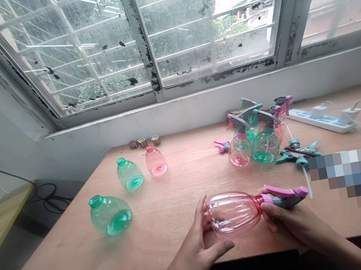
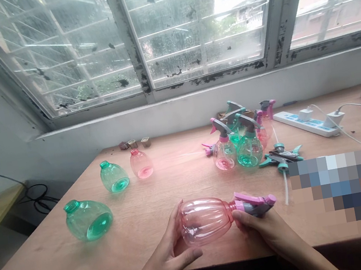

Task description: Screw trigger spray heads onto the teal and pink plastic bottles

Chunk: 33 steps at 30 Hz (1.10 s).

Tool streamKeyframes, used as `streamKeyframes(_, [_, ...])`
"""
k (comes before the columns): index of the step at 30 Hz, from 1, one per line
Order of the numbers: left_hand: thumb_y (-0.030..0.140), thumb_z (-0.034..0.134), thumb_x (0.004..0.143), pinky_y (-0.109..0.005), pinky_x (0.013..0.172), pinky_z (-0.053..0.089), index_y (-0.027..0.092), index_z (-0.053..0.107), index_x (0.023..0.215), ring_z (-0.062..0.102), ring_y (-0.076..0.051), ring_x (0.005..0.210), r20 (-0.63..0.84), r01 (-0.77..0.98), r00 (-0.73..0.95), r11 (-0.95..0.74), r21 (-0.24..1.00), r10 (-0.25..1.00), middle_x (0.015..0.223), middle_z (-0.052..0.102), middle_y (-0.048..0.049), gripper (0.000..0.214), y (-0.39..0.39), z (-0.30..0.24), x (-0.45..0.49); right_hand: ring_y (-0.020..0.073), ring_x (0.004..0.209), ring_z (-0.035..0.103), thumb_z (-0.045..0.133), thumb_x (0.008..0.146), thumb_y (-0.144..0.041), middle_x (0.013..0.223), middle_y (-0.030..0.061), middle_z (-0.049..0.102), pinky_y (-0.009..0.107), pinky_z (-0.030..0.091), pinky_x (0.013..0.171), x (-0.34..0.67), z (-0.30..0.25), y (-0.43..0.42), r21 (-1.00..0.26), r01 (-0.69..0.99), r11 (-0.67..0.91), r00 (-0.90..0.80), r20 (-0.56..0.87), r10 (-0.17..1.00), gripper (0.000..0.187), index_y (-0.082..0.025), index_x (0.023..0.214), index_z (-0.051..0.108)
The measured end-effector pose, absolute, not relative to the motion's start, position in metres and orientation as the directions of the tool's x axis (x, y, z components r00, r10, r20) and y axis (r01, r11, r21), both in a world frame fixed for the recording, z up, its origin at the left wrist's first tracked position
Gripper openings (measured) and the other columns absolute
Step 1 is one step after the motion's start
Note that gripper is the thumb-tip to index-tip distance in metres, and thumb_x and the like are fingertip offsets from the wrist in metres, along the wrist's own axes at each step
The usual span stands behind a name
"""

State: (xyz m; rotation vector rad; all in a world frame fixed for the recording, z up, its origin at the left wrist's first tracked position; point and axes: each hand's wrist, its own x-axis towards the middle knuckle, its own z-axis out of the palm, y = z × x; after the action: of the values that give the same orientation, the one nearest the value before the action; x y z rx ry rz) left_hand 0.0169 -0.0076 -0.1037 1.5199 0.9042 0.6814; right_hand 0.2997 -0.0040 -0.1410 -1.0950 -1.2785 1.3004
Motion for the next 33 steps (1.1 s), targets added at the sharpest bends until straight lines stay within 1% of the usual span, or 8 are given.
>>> streamKeyframes(6, [0.029, 0.078, 0.088, -0.048, 0.128, 0.021, 0.030, 0.007, 0.165, 0.029, -0.031, 0.154, -0.064, 0.159, 0.524, -0.023, 0.987, 0.849, 0.158, 0.044, -0.0112, 0.105, -0.0070, -0.1052, 0.0163, 0.0177, 0.060, 0.054, 0.071, 0.089, -0.059, 0.059, -0.0005, 0.062, 0.032, 0.044, 0.069, 0.2986, -0.1398, -0.0043, -0.998, -0.062, 0.013, -0.107, 0.019, 0.994, 0.044, -0.020, 0.070, 0.061])
streamKeyframes(10, [0.029, 0.079, 0.088, -0.049, 0.128, 0.021, 0.030, 0.007, 0.165, 0.030, -0.031, 0.154, -0.071, 0.167, 0.526, -0.021, 0.986, 0.847, 0.156, 0.046, -0.0112, 0.105, -0.0068, -0.1042, 0.0162, 0.0181, 0.062, 0.054, 0.070, 0.090, -0.058, 0.060, 0.0000, 0.061, 0.033, 0.043, 0.070, 0.2995, -0.1390, -0.0044, -0.999, -0.029, 0.020, -0.116, 0.023, 0.993, 0.045, -0.020, 0.068, 0.061])
streamKeyframes(17, [0.028, 0.078, 0.088, -0.050, 0.128, 0.021, 0.031, 0.010, 0.165, 0.031, -0.032, 0.153, -0.066, 0.158, 0.512, -0.019, 0.987, 0.857, 0.156, 0.046, -0.0111, 0.103, -0.0092, -0.1015, 0.0178, 0.0183, 0.061, 0.053, 0.069, 0.089, -0.061, 0.060, 0.0003, 0.061, 0.033, 0.042, 0.068, 0.2991, -0.1387, -0.0043, -1.000, -0.029, 0.009, -0.120, 0.012, 0.993, 0.046, -0.021, 0.068, 0.060])
streamKeyframes(22, [0.029, 0.078, 0.088, -0.048, 0.128, 0.022, 0.029, 0.009, 0.165, 0.031, -0.032, 0.153, -0.074, 0.158, 0.512, -0.009, 0.987, 0.856, 0.156, 0.047, -0.0121, 0.104, -0.0091, -0.1010, 0.0181, 0.0190, 0.063, 0.053, 0.066, 0.092, -0.060, 0.061, 0.0008, 0.061, 0.034, 0.042, 0.071, 0.3008, -0.1402, -0.0036, -1.000, 0.003, 0.017, -0.136, 0.016, 0.991, 0.046, -0.021, 0.067, 0.060])
streamKeyframes(29, [0.030, 0.078, 0.088, -0.051, 0.127, 0.022, 0.030, 0.009, 0.165, 0.035, -0.033, 0.152, -0.063, 0.147, 0.530, -0.018, 0.989, 0.846, 0.155, 0.049, -0.0118, 0.103, -0.0072, -0.1018, 0.0171, 0.0195, 0.062, 0.055, 0.068, 0.089, -0.062, 0.059, 0.0011, 0.061, 0.034, 0.043, 0.071, 0.3003, -0.1399, -0.0026, -1.000, -0.007, 0.018, -0.136, 0.019, 0.991, 0.048, -0.021, 0.064, 0.061])
streamKeyframes(33, [0.030, 0.079, 0.088, -0.051, 0.128, 0.023, 0.031, 0.009, 0.165, 0.034, -0.032, 0.152, -0.064, 0.149, 0.529, -0.019, 0.989, 0.846, 0.154, 0.049, -0.0116, 0.104, -0.0066, -0.1033, 0.0165, 0.0192, 0.062, 0.055, 0.069, 0.090, -0.060, 0.059, 0.0010, 0.062, 0.034, 0.044, 0.071, 0.2999, -0.1392, -0.0030, -0.999, -0.026, 0.021, -0.137, 0.025, 0.990, 0.047, -0.021, 0.064, 0.061])
